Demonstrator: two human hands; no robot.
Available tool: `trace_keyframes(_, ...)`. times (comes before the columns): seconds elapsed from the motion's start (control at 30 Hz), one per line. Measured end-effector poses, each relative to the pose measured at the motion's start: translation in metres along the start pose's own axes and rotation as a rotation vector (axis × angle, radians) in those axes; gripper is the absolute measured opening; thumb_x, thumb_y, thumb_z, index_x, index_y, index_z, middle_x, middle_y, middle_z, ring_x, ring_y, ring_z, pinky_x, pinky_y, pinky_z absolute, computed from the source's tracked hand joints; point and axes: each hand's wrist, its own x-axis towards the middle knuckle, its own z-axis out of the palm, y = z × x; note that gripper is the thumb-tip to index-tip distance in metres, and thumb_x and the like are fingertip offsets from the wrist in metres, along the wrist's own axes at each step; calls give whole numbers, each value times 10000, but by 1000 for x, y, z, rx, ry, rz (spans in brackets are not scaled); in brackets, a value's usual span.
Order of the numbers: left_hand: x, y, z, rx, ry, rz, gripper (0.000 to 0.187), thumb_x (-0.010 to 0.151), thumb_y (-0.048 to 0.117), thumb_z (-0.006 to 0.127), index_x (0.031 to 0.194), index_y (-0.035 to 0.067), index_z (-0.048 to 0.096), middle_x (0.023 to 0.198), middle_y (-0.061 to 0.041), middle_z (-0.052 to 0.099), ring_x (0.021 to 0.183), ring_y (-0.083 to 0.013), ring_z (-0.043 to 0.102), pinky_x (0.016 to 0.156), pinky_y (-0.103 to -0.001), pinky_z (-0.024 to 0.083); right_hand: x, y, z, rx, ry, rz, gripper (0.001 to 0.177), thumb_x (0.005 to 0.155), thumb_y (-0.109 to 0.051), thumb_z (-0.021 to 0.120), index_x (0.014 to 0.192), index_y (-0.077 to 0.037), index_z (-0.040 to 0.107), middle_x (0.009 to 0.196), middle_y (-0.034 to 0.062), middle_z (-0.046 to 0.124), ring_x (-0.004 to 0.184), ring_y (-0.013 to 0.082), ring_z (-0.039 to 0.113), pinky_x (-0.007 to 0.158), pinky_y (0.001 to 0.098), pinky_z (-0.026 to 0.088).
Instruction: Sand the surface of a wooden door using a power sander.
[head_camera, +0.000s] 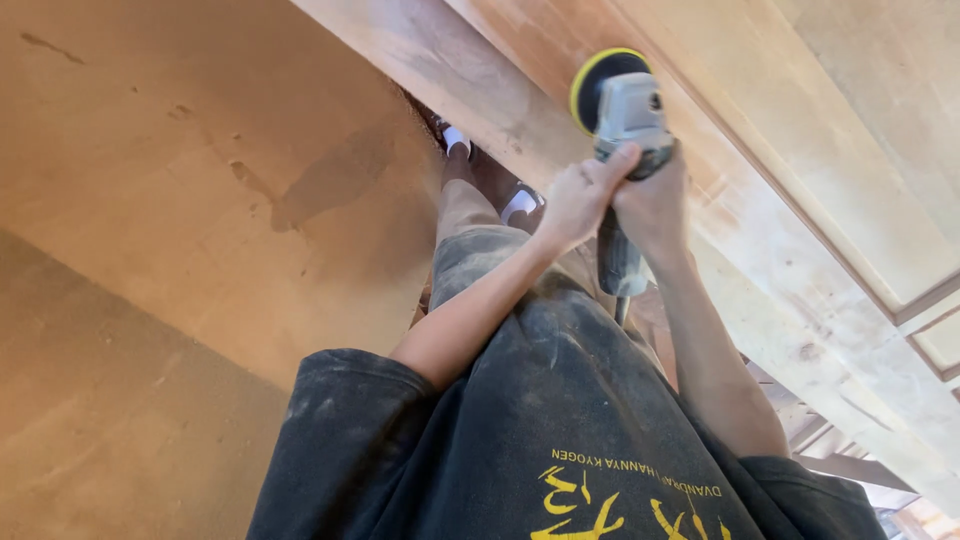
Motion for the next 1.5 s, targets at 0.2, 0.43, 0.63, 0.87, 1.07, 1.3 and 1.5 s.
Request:
trace_keyframes(0.2, -21, 10, 34, -65, -84, 11, 938, 731, 746, 466, 994, -114, 734, 1093, -346, 714, 1185, -482, 634, 1086, -560, 466, 3, 58, -2, 2, 55, -23, 496, 849, -392, 790, 1174, -84, 578, 1034, 244, 673, 1091, 456, 662, 821, 589, 445)
trace_keyframes(0.43, -14, 12, -41, -155, 64, 4, 984, 741, 777, 474, 996, -142, 717, 1105, -381, 682, 1190, -502, 614, 1080, -602, 443, 7, -6, 31, -38, 51, -19, 439, 880, -406, 763, 1143, -115, 568, 1003, 217, 687, 1056, 469, 667, 844, 593, 477)
trace_keyframes(0.63, 9, 37, -122, -126, 209, 14, 1085, 727, 810, 419, 1111, -173, 673, 1187, -387, 668, 1261, -476, 585, 1154, -549, 397, 33, -106, 72, 4, -7, -156, 427, 841, -412, 750, 1053, -120, 521, 880, 227, 680, 962, 462, 704, 691, 573, 394)
trace_keyframes(0.87, 24, 19, -97, -213, 166, 96, 814, 714, 782, 463, 811, 4, 683, 861, -179, 691, 860, -282, 615, 782, -378, 446, 28, -80, 52, 111, -20, -331, 389, 897, -244, 743, 1111, 2, 532, 960, 218, 649, 907, 352, 664, 782, 427, 541)
trace_keyframes(1.07, -8, 26, -53, -98, 48, -58, 967, 709, 802, 468, 989, -85, 732, 1091, -335, 718, 1194, -455, 638, 1104, -549, 453, 2, -46, 16, -36, 23, -22, 397, 883, -340, 720, 1121, -69, 553, 1002, 260, 675, 1079, 488, 655, 778, 547, 469)
trace_keyframes(1.3, 13, 45, -117, -109, 256, 112, 1146, 694, 867, 390, 1126, -154, 681, 1230, -391, 644, 1266, -486, 571, 1134, -574, 400, 48, -100, 75, 37, 24, -215, 404, 871, -413, 715, 1028, -71, 567, 911, 247, 698, 1018, 470, 706, 730, 568, 470)
trace_keyframes(1.5, 33, 29, -83, -104, 142, -8, 985, 693, 833, 469, 1041, -46, 748, 1124, -316, 718, 1203, -444, 639, 1111, -532, 457, 35, -83, 37, 37, 57, -137, 412, 881, -381, 723, 1087, -51, 585, 971, 297, 680, 1068, 508, 670, 834, 582, 478)
